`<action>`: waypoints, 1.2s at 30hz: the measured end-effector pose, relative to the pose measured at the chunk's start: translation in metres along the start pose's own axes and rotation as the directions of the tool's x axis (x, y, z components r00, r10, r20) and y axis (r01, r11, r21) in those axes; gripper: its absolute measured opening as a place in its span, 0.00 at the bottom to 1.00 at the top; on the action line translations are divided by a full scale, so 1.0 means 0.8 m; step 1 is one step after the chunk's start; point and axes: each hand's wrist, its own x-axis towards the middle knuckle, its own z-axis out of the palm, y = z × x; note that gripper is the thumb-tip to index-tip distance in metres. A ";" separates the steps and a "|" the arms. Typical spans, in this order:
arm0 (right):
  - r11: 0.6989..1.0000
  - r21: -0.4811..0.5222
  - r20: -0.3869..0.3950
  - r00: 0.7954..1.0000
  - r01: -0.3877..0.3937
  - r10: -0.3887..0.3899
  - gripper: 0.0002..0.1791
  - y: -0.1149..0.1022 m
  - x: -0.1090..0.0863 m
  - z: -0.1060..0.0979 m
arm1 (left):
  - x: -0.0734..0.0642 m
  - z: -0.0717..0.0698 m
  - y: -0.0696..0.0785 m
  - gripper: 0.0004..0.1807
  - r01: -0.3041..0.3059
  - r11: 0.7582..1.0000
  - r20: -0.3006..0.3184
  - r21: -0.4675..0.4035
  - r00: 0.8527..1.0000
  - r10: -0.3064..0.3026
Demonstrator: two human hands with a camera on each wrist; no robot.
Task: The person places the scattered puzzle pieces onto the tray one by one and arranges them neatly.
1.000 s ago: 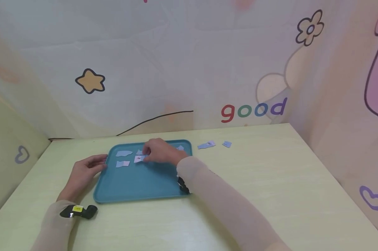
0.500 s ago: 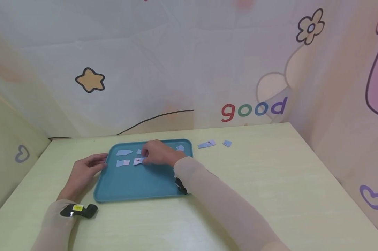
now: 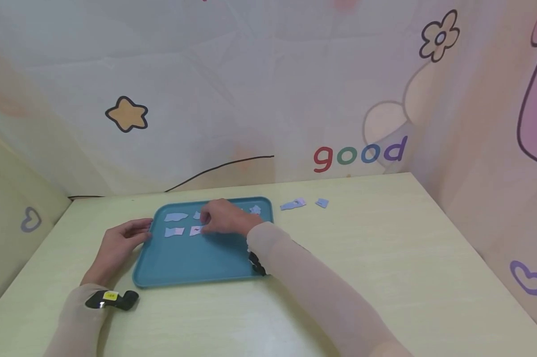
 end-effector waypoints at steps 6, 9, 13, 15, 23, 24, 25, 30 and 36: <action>0.999 0.034 -0.019 1.000 0.015 -0.014 0.12 0.001 -0.005 -0.004 | -0.001 0.000 0.002 0.25 -0.006 1.000 -0.002 -0.008 1.000 0.006; 0.998 0.057 -0.031 0.999 0.023 -0.021 0.13 0.000 -0.011 -0.007 | -0.002 0.000 0.002 0.25 0.002 1.000 -0.003 -0.009 1.000 -0.002; 0.996 0.086 -0.049 0.999 0.028 -0.024 0.15 -0.002 -0.020 -0.012 | -0.002 0.000 0.002 0.25 0.011 1.000 -0.003 -0.006 1.000 -0.011; 0.995 0.099 -0.063 0.998 0.032 -0.026 0.15 -0.001 -0.025 -0.014 | -0.002 0.001 0.002 0.25 0.013 1.000 -0.003 -0.001 1.000 -0.013; 0.986 0.159 -0.137 0.990 0.050 -0.028 0.17 0.009 -0.049 -0.027 | 0.000 0.000 0.000 0.25 0.005 1.000 0.005 0.000 1.000 -0.005; 0.985 0.165 -0.144 0.989 0.049 -0.025 0.17 0.011 -0.053 -0.030 | 0.000 0.000 0.000 0.25 0.002 1.000 0.006 -0.002 1.000 -0.002; 0.984 0.173 -0.149 0.989 0.044 -0.018 0.17 0.012 -0.057 -0.032 | -0.001 -0.001 0.001 0.25 0.002 1.000 0.008 -0.004 1.000 -0.002; 0.979 0.200 -0.179 0.984 0.027 0.009 0.19 0.023 -0.074 -0.041 | -0.001 -0.002 0.002 0.25 -0.004 1.000 0.011 -0.005 1.000 0.004; 0.983 0.184 -0.230 0.972 -0.008 0.051 0.19 0.040 -0.088 -0.050 | 0.000 -0.002 0.000 0.25 -0.008 1.000 0.012 -0.002 1.000 0.008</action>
